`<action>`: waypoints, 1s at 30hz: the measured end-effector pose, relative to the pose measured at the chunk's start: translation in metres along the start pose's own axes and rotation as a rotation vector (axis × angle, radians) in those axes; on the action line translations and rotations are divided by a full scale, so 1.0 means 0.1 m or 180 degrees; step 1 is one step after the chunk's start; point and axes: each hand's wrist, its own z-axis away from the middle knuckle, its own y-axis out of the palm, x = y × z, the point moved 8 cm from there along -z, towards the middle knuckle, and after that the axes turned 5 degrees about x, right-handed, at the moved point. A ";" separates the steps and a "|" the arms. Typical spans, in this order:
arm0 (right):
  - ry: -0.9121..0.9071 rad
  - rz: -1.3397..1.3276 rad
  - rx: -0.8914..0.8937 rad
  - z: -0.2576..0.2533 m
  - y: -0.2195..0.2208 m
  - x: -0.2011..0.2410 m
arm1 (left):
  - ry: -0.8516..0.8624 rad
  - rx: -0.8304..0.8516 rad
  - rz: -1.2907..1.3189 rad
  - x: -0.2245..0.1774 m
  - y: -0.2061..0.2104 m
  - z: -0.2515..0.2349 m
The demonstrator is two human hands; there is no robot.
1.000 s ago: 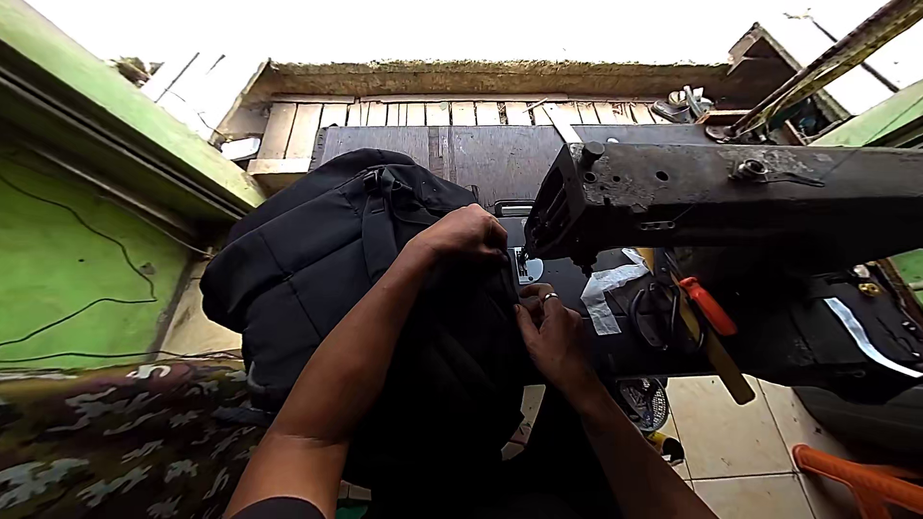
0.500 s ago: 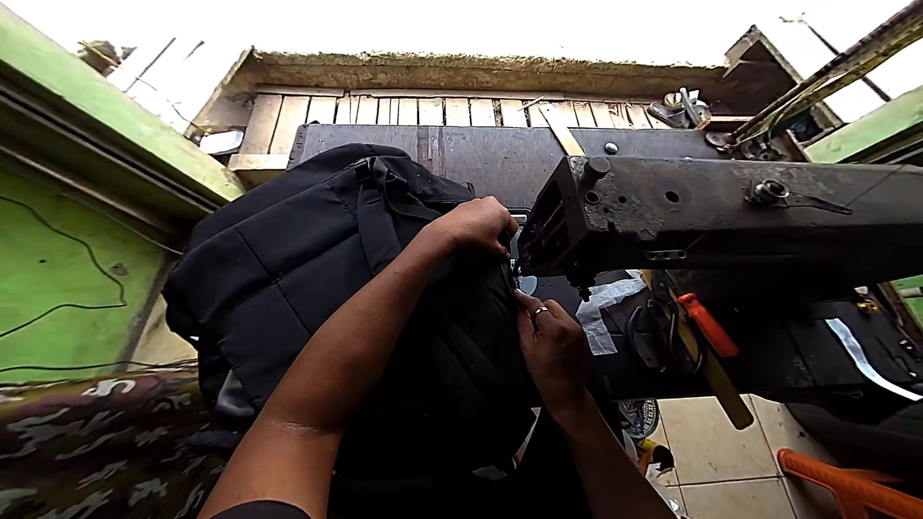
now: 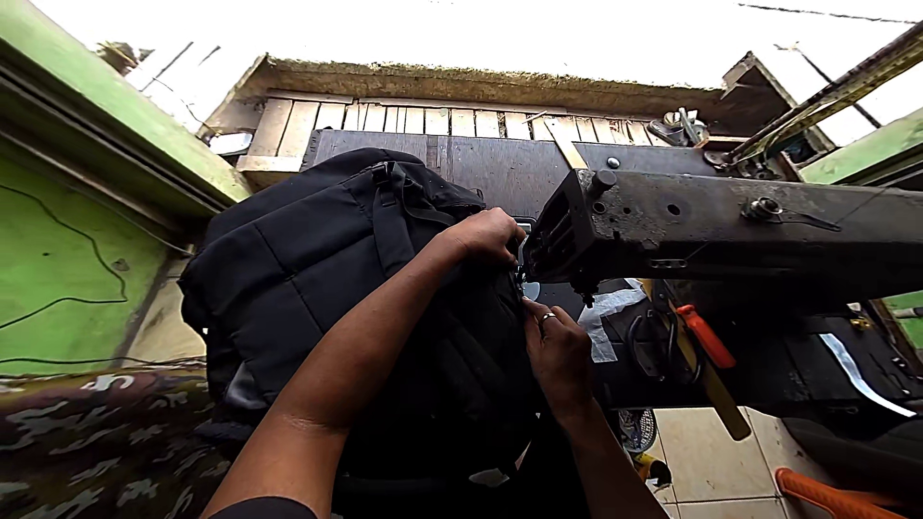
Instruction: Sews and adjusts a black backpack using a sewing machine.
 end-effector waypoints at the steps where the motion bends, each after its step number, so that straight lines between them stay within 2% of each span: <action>1: -0.0004 0.0000 -0.0017 -0.03 0.01 0.00 | 0.0001 0.0000 0.0010 0.01 -0.02 -0.02; 12: -0.0012 -0.0108 -0.0082 0.06 -0.01 0.00 | 0.0317 -0.0162 0.0072 -0.01 0.00 0.01; 25: 0.0034 -0.0065 0.0016 0.04 0.00 0.00 | 0.0214 -0.0089 0.0018 0.03 0.01 -0.02; 28: 0.0034 0.0027 0.0138 0.04 -0.01 0.01 | 0.0047 -0.0393 -0.0324 -0.05 -0.06 0.19; 30: -0.0005 0.0063 0.0212 0.06 -0.01 0.00 | 0.0085 -0.0898 -0.0443 -0.15 -0.20 0.63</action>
